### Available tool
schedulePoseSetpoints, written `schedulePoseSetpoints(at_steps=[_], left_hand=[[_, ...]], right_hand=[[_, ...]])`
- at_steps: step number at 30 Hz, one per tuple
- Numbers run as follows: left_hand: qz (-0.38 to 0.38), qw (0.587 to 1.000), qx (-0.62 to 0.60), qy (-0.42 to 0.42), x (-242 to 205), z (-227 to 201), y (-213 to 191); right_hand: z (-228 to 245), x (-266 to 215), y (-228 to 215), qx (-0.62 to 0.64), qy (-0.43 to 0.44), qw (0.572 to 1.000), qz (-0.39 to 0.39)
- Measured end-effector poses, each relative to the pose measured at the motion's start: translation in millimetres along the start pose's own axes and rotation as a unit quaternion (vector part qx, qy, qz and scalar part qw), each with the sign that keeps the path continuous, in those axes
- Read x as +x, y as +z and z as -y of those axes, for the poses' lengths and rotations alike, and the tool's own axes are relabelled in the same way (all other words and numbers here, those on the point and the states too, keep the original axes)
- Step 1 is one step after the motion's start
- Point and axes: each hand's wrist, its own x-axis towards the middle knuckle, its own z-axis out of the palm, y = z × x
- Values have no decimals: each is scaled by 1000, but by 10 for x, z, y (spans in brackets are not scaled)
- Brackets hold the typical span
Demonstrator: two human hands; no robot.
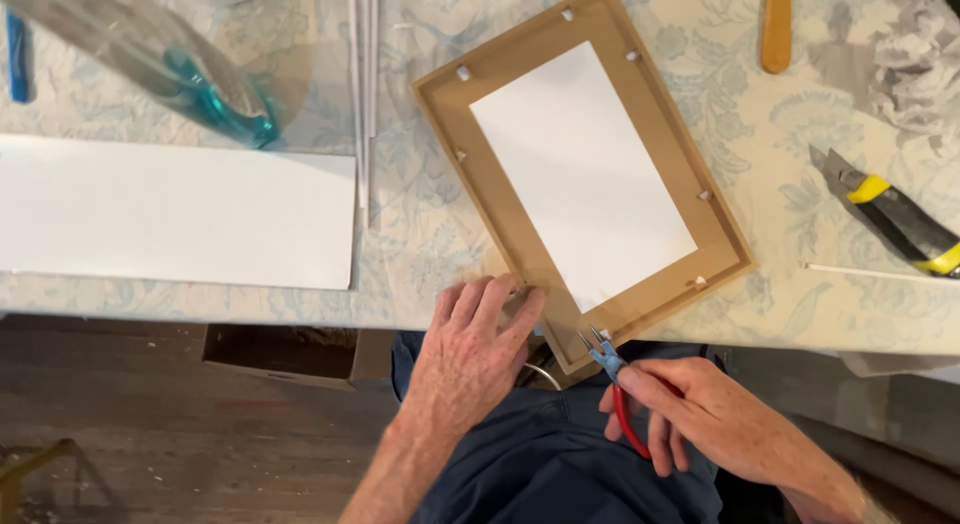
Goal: Prepare a picture frame by removing staples, cleaning the glass, and inserting an art print.
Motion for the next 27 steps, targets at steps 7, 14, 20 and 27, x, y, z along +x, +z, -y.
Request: schedulePoseSetpoints(at_steps=[7,14,20,27], left_hand=[[-126,982,-110,-92,80,95,-131],[-77,958,-126,-247,90,69,-32],[-29,911,-180,-370,355,-111,-1],[-82,928,-161,-327,336,-131,276]], right_hand=[[-258,-56,-131,52,-1,998,18],[-248,41,-261,54,46,997,23],[-460,26,-668,17,-47,978,-203],[127,-114,-1110,-86,-79,914,-388]])
